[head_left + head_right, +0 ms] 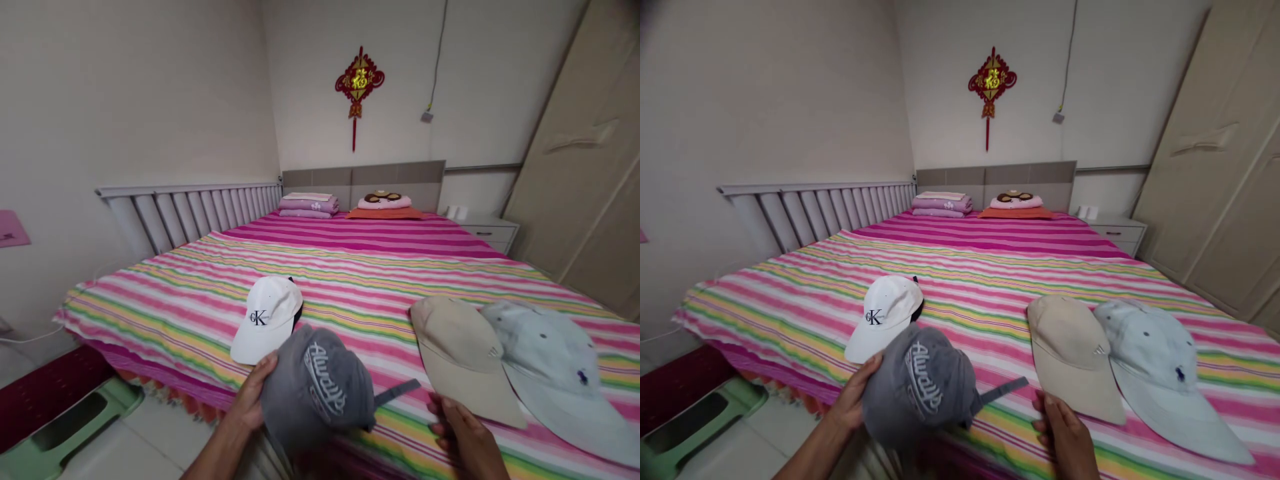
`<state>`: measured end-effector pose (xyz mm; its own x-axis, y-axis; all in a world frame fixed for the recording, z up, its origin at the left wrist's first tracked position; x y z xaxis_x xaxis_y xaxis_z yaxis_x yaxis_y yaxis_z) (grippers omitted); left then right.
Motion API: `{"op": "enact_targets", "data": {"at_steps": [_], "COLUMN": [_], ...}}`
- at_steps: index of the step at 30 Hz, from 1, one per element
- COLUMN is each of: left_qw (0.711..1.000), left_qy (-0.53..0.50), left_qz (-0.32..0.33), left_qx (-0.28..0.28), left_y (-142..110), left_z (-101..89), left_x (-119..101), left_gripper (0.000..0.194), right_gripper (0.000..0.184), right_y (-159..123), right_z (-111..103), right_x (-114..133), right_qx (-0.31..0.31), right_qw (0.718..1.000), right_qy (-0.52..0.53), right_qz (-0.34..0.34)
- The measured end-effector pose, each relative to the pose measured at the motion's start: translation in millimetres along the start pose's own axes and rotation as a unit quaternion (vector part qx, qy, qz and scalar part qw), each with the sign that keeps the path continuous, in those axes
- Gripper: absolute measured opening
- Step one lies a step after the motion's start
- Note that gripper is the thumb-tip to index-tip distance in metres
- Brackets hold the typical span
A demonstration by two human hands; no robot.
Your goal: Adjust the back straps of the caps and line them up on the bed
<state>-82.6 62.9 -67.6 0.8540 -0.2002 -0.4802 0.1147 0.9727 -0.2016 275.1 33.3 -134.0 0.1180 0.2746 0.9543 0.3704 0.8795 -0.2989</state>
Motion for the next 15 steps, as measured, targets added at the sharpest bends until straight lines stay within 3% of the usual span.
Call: {"op": "enact_targets", "data": {"at_steps": [3, 5, 8, 9, 11, 15], "left_qw": [0.997, 0.993, 0.972, 0.966, 0.964, 0.969], "left_qy": [-0.020, -0.044, -0.089, -0.094, -0.087, -0.064], "left_qz": [0.055, 0.099, 0.219, 0.242, 0.243, 0.184], "left_qx": [-0.049, -0.036, 0.013, 0.006, -0.055, -0.150], "left_y": [17, 27, 37, 40, 46, 50], "left_z": [30.3, 59.2, 89.8, 89.5, 71.3, 8.0], "left_x": [-47, -85, -145, -158, -170, -154], "left_gripper": [0.020, 0.030, 0.035, 0.034, 0.032, 0.034], "right_gripper": [0.051, 0.053, 0.052, 0.051, 0.050, 0.052], "right_y": [1, -2, -6, -6, -6, -3], "right_z": [0, 0, -2, -3, -3, -3], "right_x": [-6, -6, -4, -4, -4, -11], "right_qx": [-0.008, -0.014, -0.030, -0.034, -0.037, -0.031], "right_qw": [0.999, 0.998, 0.995, 0.993, 0.991, 0.992], "right_qy": [-0.018, -0.041, -0.068, -0.073, -0.081, -0.084], "right_qz": [-0.031, -0.046, -0.071, -0.081, -0.096, -0.089]}}
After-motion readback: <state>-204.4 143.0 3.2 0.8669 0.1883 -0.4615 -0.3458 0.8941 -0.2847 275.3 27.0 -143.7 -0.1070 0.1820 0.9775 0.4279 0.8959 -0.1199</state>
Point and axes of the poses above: each hand's wrist, its own y-axis towards the middle knuckle, its own z-axis out of the palm, x = y × z, the point moved 7 cm from there along y, towards the middle knuckle, and after that the axes turned 13 degrees about -y, right-handed, at the moved point
